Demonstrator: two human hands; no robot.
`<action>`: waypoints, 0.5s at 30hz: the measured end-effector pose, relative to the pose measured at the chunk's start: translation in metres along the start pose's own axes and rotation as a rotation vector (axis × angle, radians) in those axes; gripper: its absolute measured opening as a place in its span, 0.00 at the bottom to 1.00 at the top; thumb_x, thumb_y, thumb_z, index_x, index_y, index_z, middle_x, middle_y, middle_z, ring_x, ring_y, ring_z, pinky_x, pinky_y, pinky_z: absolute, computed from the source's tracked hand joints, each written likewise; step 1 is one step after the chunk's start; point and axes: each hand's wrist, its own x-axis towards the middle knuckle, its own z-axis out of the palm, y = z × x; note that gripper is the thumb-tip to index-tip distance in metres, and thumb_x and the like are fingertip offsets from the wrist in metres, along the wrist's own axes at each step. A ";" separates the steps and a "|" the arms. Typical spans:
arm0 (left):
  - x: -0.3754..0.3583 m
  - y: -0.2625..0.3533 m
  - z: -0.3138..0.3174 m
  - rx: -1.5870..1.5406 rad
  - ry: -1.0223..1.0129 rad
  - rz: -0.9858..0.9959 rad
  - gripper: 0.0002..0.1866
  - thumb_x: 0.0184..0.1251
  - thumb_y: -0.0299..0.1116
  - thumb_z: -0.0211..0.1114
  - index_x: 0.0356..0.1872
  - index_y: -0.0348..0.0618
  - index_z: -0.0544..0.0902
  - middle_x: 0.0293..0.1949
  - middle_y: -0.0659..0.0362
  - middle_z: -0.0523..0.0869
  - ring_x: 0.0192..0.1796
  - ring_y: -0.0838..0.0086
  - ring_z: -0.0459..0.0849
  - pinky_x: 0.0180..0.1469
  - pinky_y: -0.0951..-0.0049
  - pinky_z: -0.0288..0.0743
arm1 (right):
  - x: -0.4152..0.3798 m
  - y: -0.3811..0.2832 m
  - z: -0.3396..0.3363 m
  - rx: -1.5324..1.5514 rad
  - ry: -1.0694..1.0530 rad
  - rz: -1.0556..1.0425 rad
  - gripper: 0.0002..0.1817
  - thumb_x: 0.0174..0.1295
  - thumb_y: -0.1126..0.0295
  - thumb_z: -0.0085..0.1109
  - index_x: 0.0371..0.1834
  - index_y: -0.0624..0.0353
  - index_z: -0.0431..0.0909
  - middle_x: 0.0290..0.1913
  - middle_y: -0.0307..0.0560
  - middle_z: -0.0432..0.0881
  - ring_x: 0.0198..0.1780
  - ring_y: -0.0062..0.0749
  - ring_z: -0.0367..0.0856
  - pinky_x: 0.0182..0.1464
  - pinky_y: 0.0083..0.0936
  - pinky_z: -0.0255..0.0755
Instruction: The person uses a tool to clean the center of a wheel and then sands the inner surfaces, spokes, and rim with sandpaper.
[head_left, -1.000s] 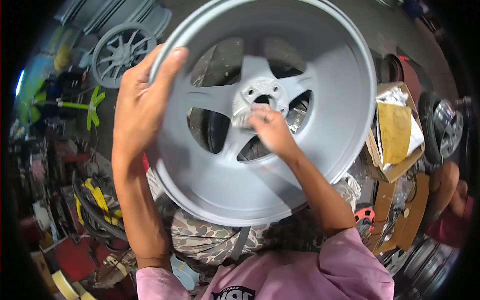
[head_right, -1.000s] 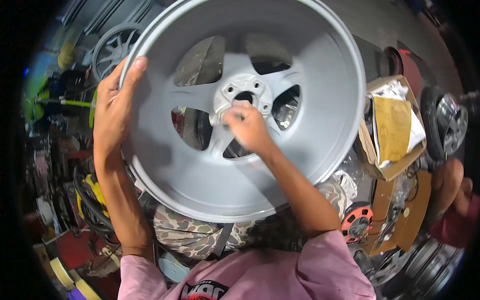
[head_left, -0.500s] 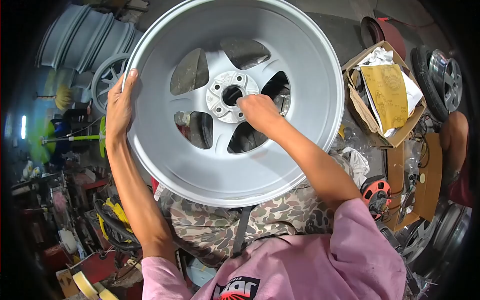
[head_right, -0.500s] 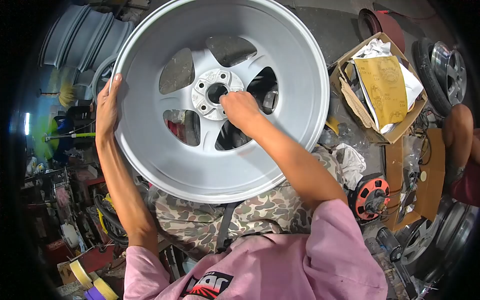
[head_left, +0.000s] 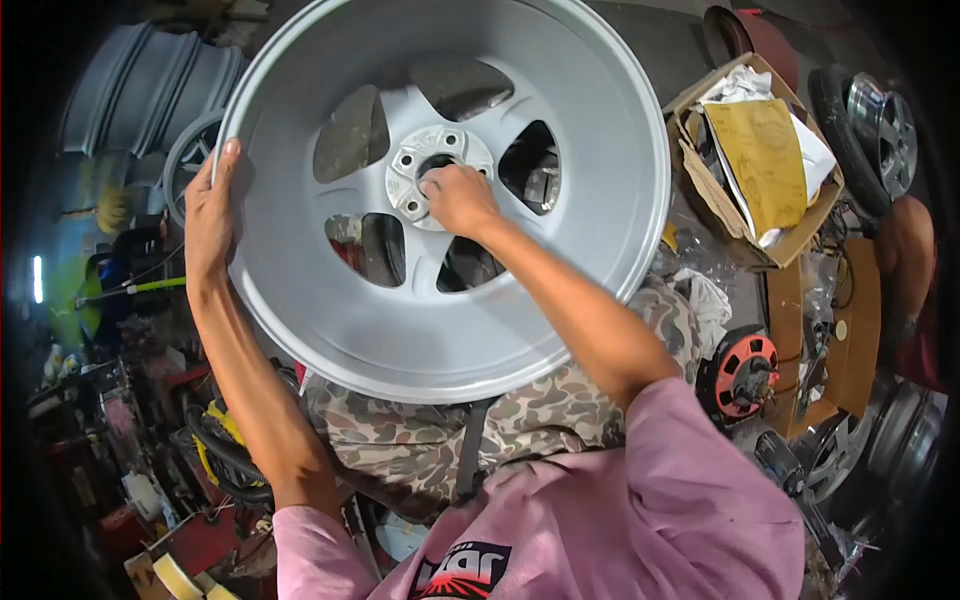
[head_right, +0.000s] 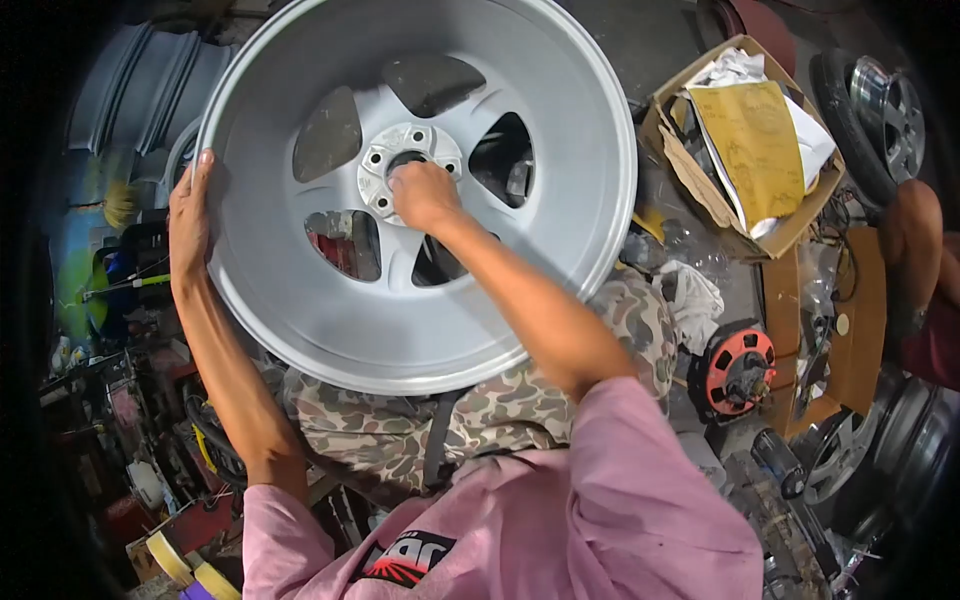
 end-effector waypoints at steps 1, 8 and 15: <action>-0.003 0.004 0.000 0.017 0.000 -0.019 0.26 0.78 0.51 0.62 0.55 0.34 0.85 0.38 0.65 0.80 0.41 0.84 0.74 0.45 0.83 0.68 | 0.005 0.007 0.000 -0.169 -0.156 -0.048 0.11 0.66 0.69 0.56 0.36 0.62 0.88 0.40 0.62 0.88 0.47 0.59 0.86 0.53 0.46 0.79; -0.007 0.012 0.002 0.007 0.017 -0.013 0.26 0.77 0.51 0.63 0.56 0.35 0.85 0.39 0.66 0.82 0.41 0.84 0.77 0.45 0.83 0.70 | 0.003 0.004 0.012 0.044 -0.002 0.044 0.10 0.62 0.71 0.56 0.34 0.64 0.86 0.40 0.61 0.87 0.45 0.59 0.87 0.50 0.48 0.78; -0.005 0.002 -0.002 -0.052 0.023 -0.038 0.27 0.76 0.51 0.64 0.58 0.33 0.84 0.40 0.64 0.82 0.42 0.83 0.77 0.47 0.83 0.71 | 0.018 -0.002 0.043 0.632 0.415 0.527 0.13 0.64 0.64 0.58 0.37 0.61 0.88 0.38 0.59 0.88 0.44 0.54 0.87 0.51 0.43 0.76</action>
